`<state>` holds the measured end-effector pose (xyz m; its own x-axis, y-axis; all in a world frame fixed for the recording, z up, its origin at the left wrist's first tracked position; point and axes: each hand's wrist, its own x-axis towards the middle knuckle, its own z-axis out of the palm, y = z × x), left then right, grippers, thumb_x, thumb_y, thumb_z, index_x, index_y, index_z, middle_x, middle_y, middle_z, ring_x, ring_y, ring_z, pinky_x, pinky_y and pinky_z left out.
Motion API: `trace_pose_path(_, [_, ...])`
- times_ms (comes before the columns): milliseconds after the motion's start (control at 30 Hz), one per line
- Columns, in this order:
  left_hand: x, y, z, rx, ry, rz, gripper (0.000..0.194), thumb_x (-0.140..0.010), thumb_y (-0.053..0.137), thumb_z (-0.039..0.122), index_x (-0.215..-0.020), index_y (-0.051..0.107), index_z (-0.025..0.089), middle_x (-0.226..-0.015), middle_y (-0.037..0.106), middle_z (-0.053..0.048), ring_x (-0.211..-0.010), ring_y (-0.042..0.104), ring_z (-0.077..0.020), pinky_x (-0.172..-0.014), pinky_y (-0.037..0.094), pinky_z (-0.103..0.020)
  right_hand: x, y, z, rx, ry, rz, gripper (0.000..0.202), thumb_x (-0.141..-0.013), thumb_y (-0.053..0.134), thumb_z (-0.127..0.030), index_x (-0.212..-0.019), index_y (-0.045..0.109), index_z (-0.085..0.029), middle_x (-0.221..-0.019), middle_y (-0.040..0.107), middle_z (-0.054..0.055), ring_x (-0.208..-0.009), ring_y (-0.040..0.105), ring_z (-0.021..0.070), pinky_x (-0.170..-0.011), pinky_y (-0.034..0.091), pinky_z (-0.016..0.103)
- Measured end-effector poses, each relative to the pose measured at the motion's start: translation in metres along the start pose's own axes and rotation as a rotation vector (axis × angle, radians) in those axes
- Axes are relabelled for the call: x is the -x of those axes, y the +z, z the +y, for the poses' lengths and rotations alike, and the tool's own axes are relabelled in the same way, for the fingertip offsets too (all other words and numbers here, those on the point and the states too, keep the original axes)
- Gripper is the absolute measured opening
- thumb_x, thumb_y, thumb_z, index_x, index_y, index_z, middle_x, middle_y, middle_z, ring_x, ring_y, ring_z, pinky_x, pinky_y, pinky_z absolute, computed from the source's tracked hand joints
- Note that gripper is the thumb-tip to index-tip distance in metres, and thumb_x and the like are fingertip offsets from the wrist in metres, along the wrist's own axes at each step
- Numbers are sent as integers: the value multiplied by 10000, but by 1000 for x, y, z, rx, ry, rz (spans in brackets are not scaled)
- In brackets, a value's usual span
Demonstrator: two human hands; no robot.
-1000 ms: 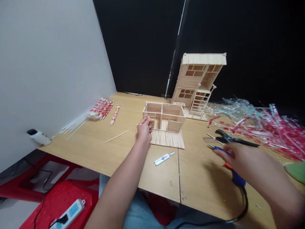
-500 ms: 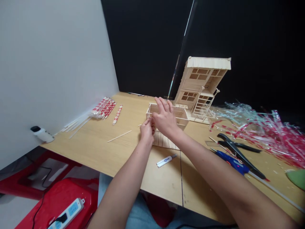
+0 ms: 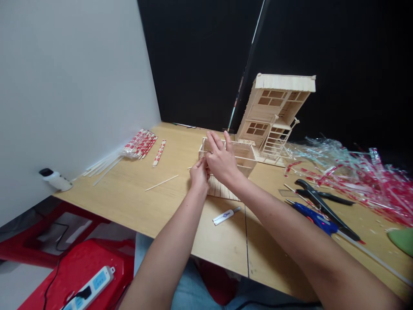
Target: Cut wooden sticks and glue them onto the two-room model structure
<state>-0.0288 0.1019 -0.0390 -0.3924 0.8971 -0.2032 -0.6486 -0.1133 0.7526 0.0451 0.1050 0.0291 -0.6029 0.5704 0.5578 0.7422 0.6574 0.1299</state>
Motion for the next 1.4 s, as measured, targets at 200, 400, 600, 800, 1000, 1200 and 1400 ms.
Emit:
trace_pose_path(200, [3,1,3,5,-9,12,216,-724,783,293,-809,687,119,-546,478,77,-405,314,-16,-412,188,-185,4,2,3,65,11,12,231,-911,554,-138,-915,779,-84,-1530,423,214,-1432,357,363,-1206,131,612])
trace_pose_path(400, [6,1,5,-12,-8,31,200,-750,765,282,-851,708,120,-567,517,64,-407,358,-15,-412,224,-169,2,2,4,89,8,-13,218,-910,576,-155,-904,781,-80,-1525,419,237,-1425,363,376,-1185,147,641])
trace_pose_path(600, [11,-8,8,-105,10,69,240,-727,777,320,-836,704,119,-636,577,32,-399,356,-15,-393,184,-176,2,4,7,79,18,-30,223,-913,568,-157,-889,783,-104,-1531,422,214,-1422,369,363,-1180,156,644])
trace_pose_path(800, [-5,-26,16,-247,205,182,183,-772,701,292,-875,683,142,-749,613,11,-514,471,-56,-498,349,-198,3,10,6,66,63,-9,252,-912,527,-103,-886,778,-118,-1532,430,194,-1426,364,347,-1183,137,649])
trace_pose_path(1000, [-27,-36,12,-446,391,153,256,-659,754,94,-891,678,169,-918,674,-37,-796,607,-136,-796,462,-258,6,15,4,51,94,12,258,-913,507,-89,-895,765,-93,-1523,430,222,-1434,349,352,-1178,133,660])
trace_pose_path(1200, [-26,-33,7,-573,453,48,181,-720,730,111,-884,696,178,-913,721,-62,-841,658,-170,-840,482,-282,7,14,4,23,125,20,244,-906,519,-106,-899,764,-98,-1540,405,217,-1443,331,360,-1183,123,661])
trace_pose_path(1400, [-20,-33,10,-653,488,57,106,-799,684,160,-904,684,176,-943,726,-83,-860,662,-179,-853,488,-296,5,10,2,24,131,1,251,-913,514,-100,-919,765,-95,-1540,407,215,-1444,325,362,-1180,130,663])
